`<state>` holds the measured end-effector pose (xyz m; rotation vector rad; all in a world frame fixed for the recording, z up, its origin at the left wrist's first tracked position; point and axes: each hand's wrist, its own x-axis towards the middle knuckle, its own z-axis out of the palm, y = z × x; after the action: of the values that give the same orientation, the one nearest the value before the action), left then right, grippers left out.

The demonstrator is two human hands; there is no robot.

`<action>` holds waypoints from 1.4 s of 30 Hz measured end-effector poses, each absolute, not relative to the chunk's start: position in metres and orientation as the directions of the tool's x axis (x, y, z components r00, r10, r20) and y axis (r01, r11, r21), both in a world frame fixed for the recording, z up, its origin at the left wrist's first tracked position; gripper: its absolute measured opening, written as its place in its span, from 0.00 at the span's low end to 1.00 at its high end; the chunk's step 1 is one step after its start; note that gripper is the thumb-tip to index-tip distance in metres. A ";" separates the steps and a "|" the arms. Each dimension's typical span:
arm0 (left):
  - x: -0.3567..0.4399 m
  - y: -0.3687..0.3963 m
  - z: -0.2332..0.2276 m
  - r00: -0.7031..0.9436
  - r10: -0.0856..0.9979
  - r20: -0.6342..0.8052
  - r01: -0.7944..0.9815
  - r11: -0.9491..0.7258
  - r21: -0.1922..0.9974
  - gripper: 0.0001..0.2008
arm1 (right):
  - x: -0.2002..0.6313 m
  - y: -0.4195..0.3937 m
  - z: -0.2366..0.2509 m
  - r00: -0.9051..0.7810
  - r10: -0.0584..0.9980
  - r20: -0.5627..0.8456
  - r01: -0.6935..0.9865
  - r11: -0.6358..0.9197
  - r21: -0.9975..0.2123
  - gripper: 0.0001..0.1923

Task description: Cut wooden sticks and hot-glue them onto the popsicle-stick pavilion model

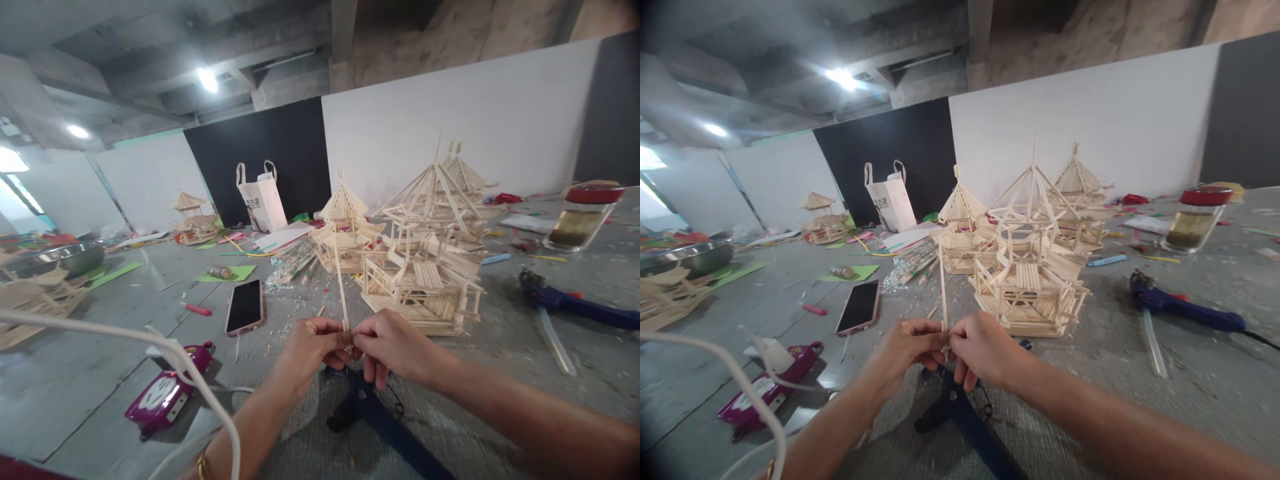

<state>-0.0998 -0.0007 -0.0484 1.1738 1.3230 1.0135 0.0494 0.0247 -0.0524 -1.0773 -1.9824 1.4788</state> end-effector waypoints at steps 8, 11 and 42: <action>-0.098 0.000 -0.052 0.036 0.990 -0.136 0.114 0.132 0.985 0.12 | 0.052 0.021 -0.049 -0.601 0.795 -0.084 0.314 0.138 -0.939 0.11; -0.096 0.001 -0.051 0.017 0.996 -0.088 0.108 0.086 0.990 0.11 | 0.051 0.022 -0.049 -0.593 0.801 -0.089 0.291 0.109 -0.950 0.10; -0.107 -0.007 -0.043 0.031 0.999 -0.040 -0.248 0.047 0.968 0.06 | 0.051 0.001 -0.040 -0.559 0.797 0.227 0.473 0.532 -0.703 0.12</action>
<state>-0.1072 -0.0069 -0.0427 1.0041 1.0254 1.2670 0.0513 0.0010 -0.0395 -1.0273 -2.2373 0.7996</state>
